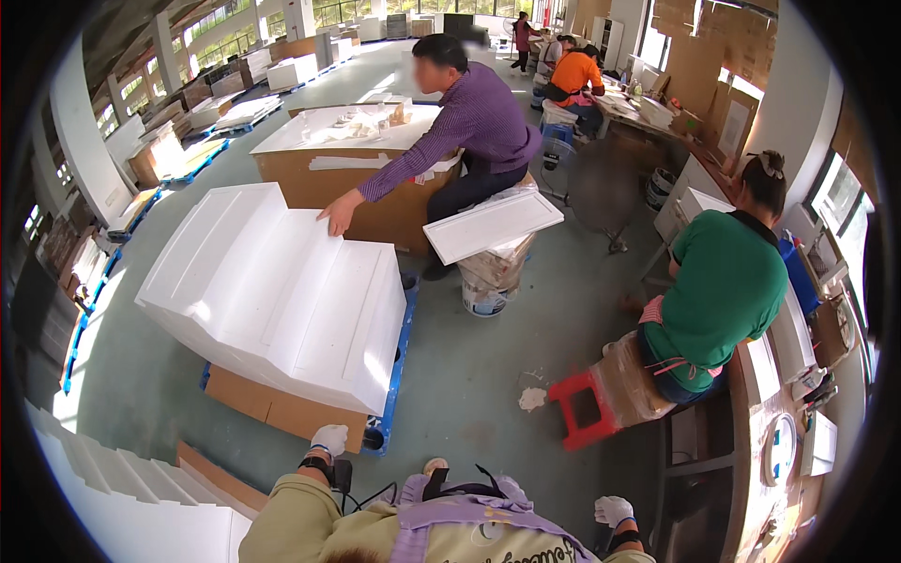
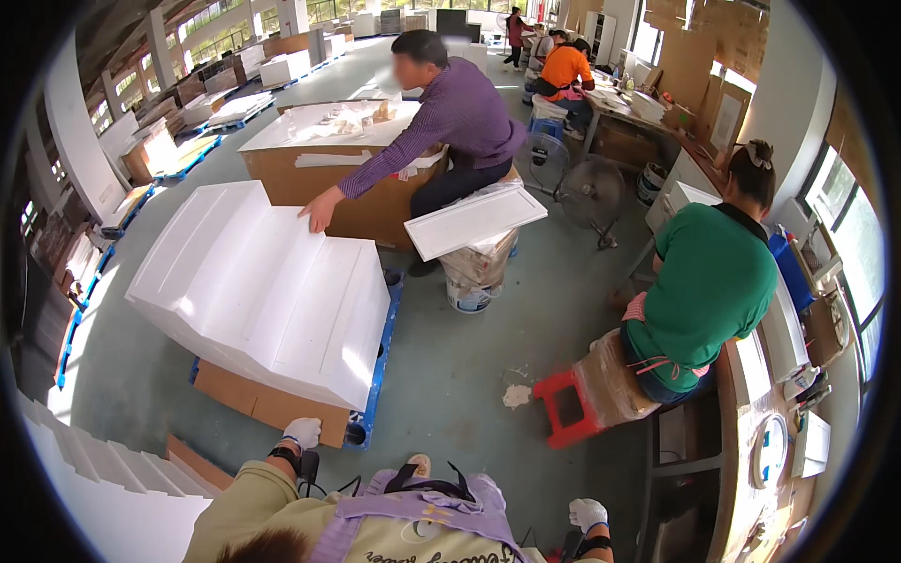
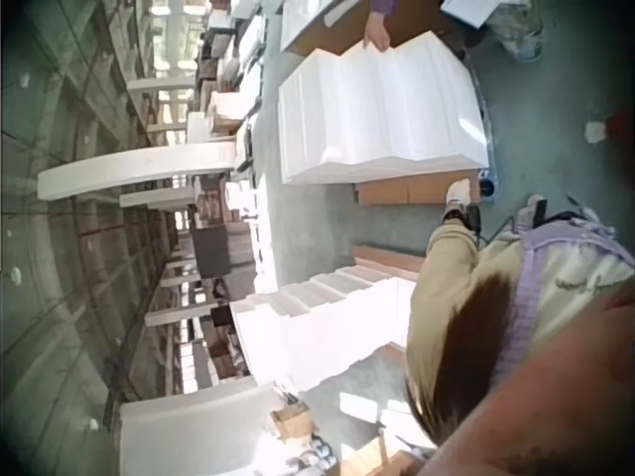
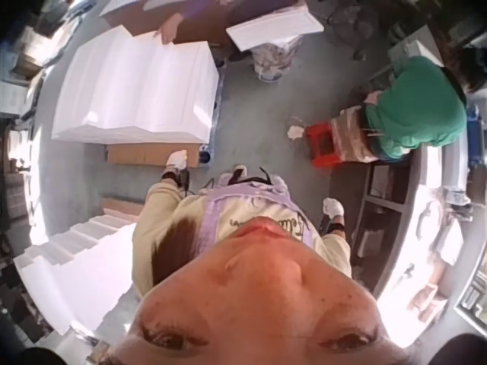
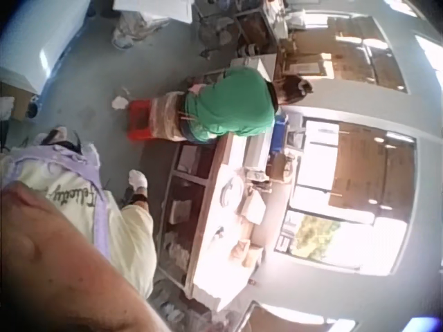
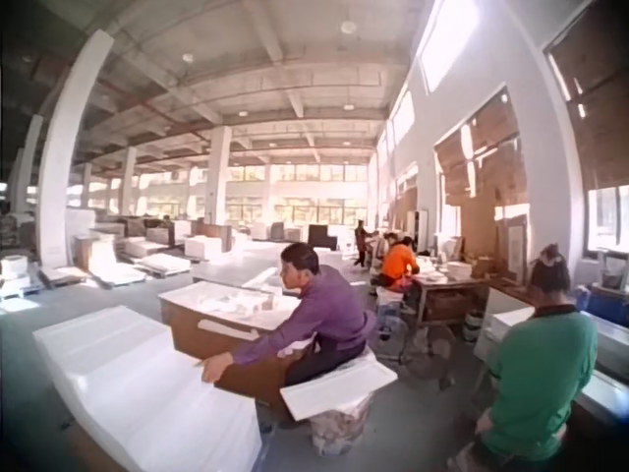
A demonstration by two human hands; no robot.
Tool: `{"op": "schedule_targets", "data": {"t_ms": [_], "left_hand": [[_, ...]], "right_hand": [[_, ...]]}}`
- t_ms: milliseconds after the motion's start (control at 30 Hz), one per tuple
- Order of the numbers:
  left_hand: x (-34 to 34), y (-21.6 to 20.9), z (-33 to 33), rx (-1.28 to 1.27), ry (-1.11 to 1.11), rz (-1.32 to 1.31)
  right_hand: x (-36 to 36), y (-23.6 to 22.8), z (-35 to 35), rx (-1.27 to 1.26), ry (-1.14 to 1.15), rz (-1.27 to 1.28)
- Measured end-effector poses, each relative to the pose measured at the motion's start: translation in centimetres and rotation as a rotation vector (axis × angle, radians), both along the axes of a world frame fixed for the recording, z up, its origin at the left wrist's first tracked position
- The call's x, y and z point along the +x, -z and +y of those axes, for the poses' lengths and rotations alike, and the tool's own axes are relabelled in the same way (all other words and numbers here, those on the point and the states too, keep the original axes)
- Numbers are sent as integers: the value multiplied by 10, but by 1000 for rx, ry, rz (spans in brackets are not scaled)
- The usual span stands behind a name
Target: Stacking and organizing white furniture panels on a pallet in a manufacturing environment.
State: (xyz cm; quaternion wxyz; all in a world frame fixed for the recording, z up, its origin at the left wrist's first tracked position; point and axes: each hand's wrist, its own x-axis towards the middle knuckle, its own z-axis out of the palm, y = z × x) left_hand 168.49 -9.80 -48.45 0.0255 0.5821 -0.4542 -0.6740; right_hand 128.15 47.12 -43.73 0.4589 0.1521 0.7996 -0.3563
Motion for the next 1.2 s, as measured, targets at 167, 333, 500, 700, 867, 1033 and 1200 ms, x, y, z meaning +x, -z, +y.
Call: {"op": "schedule_targets", "data": {"t_ms": [167,333,500,700,867,1033,1200], "left_hand": [[-113,-37,-51,-170,135,-40],[-214,-4,-92,-266,278,-43],[-308,-16,-132,-23,209,74],[-458,-74,-153,-237,263,24],[-554,-50,-197,-61,319,68],[-689,-59,-236,6,435,165],[-824,-71,-263,-138,571,140]], "right_hand": [[-43,42,18,-238,307,-289],[-114,37,-47,-88,118,-119],[-223,54,-109,-108,118,9],[-329,80,-160,200,-907,947],[-389,-19,-276,-162,-591,664],[-463,-71,-358,-122,-222,401],[-544,-107,-406,-84,-230,562]]}}
